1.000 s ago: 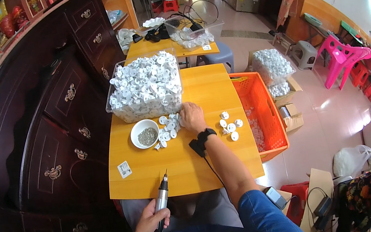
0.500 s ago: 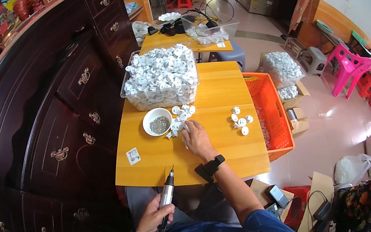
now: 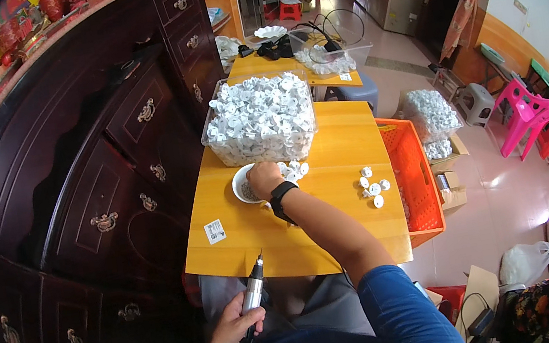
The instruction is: Using an electric screwdriver to attach screws to small white plastic housings for assembly.
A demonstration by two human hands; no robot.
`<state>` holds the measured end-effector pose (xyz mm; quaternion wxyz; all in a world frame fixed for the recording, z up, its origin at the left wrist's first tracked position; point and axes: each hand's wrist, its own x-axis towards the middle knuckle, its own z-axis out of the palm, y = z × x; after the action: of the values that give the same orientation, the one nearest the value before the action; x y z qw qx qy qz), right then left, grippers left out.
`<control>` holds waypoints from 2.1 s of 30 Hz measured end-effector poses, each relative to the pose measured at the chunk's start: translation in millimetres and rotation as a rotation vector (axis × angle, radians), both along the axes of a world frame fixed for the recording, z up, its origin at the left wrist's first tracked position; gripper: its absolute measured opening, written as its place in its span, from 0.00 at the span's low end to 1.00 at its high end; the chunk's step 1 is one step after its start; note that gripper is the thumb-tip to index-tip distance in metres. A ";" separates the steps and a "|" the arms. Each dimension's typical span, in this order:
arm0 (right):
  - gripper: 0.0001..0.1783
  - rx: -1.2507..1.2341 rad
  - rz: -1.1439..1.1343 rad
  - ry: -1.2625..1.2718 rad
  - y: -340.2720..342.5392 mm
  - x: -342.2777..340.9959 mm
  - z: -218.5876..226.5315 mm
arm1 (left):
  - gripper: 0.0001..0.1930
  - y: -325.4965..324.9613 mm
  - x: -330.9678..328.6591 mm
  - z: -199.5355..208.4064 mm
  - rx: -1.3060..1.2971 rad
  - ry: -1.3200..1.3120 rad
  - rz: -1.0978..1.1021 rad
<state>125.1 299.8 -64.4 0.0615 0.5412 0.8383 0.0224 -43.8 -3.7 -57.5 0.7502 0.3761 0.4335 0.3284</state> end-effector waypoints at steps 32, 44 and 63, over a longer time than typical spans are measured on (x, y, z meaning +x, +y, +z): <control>0.11 0.085 -0.047 0.560 -16.6 18.9 23.7 | 0.22 8.1 14.4 2.5 -0.001 0.079 0.020; 0.15 -0.809 -0.122 1.955 -158.5 54.5 -17.4 | 0.15 5.6 44.1 30.7 0.215 0.039 0.049; 0.13 -0.762 -0.162 2.189 -162.2 80.1 -31.6 | 0.11 32.0 58.1 25.3 0.132 -0.021 -0.108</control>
<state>205.1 137.5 -96.0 -0.5358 0.2698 0.3586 -0.7152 14.3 28.3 -32.2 0.7448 0.4442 0.3820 0.3193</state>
